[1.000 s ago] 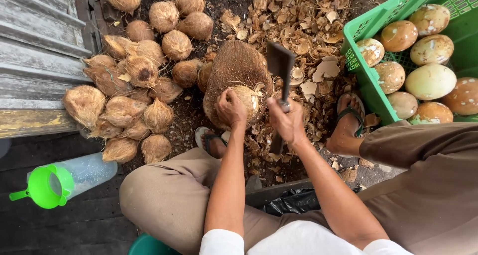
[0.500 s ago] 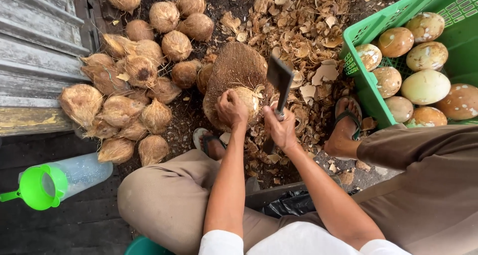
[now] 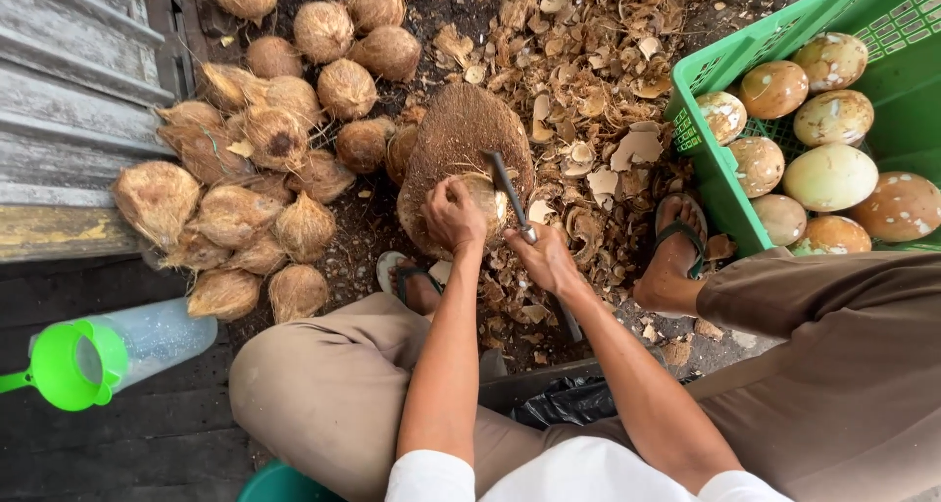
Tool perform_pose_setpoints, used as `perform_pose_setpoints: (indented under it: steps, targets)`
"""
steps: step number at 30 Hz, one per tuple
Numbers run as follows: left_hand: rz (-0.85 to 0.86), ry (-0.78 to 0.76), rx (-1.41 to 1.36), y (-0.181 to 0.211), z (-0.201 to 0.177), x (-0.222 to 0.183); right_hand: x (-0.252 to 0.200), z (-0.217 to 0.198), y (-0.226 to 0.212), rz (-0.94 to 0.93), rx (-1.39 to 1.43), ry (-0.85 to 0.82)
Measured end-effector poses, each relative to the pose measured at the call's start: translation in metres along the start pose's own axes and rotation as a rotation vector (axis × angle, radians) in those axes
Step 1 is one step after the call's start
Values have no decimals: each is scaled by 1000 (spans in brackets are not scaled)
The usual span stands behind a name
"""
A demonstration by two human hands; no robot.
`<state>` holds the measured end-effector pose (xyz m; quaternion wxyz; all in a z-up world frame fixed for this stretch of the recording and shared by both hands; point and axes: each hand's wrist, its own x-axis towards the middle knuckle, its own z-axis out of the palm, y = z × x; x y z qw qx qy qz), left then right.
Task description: Peeling the outer husk of a coconut using a knife
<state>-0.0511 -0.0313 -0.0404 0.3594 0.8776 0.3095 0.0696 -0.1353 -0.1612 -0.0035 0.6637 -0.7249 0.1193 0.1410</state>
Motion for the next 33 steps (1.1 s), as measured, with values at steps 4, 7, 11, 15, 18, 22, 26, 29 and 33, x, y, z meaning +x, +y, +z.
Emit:
perform_pose_setpoints:
  steps: [4,7,11,15,18,22,26,29,33]
  targets:
    - [-53,-57,25,1,-5,2,-5,-6,-35,-166,211,63]
    - [-10,-55,-22,10,-4,7,2,-10,-45,-317,124,194]
    - [73,-33,1,-6,-1,4,7,-3,1,-118,38,33]
    - [123,-117,-10,-9,-6,8,4,-6,-28,-200,-30,110]
    - [149,-111,-26,-10,-8,7,2,-10,-31,-269,-20,175]
    - [200,-73,-10,-11,-12,3,1,0,20,205,32,-2]
    - [152,-113,-39,0,-13,8,8,-4,15,143,-100,22]
    - [170,-94,-64,-11,-12,8,11,-7,-11,-10,6,84]
    - [207,-73,-75,-20,-10,9,8,-17,-28,-219,130,161]
